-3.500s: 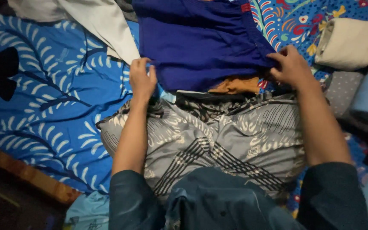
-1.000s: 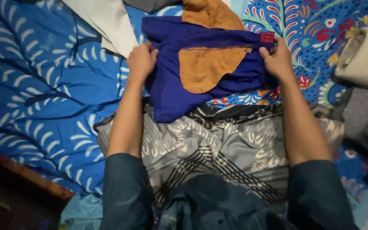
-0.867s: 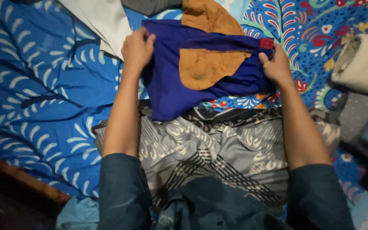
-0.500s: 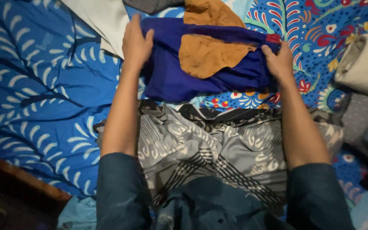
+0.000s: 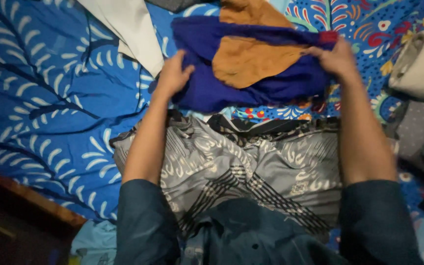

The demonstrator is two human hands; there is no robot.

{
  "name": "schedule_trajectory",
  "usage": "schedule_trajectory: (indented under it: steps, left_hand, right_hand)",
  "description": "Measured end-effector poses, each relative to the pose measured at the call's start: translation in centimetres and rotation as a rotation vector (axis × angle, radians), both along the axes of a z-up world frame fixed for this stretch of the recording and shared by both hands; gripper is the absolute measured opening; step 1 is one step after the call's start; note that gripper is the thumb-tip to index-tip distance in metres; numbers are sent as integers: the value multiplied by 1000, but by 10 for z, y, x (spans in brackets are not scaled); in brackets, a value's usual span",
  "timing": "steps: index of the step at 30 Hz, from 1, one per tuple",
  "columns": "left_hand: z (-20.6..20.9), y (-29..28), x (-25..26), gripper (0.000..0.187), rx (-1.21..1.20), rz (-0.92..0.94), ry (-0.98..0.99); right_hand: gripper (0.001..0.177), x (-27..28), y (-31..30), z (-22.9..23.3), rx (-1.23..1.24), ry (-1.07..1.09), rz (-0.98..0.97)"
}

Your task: Fold a selection of clean clothes and textiles neatly on a bed.

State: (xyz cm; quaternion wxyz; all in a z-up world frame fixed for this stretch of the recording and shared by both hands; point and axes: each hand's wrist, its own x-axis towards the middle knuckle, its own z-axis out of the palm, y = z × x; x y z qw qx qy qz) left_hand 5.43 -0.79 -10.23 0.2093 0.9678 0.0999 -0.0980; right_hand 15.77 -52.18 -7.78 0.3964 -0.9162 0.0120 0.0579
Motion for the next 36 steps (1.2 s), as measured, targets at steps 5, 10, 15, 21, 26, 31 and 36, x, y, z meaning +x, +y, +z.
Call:
schedule_trajectory:
  steps: [5, 10, 15, 21, 26, 31, 36]
  left_hand:
    - [82, -24, -18, 44, -356, -94, -690]
    - [83, -27, -26, 28, -230, -80, -615]
    - [83, -27, -31, 47, -14, -172, -49]
    - [40, -43, -30, 43, -294, -220, -63]
    - [36, -51, -28, 43, -734, -111, -234]
    - [41, -42, -33, 50, -254, -447, -487]
    - [44, -41, -34, 51, -31, -570, -480]
  right_hand:
    - [85, 2, -51, 3, -367, -556, -62]
    - [49, -40, 7, 63, -315, -760, 175]
    - [13, -86, 80, 63, -237, -606, 468]
    - [20, -126, 174, 48, -261, -698, 815]
    - [28, -137, 208, 39, -509, -817, 870]
    - [22, -130, 214, 29, -576, -811, 861]
    - [16, -136, 221, 40, -534, -807, 851]
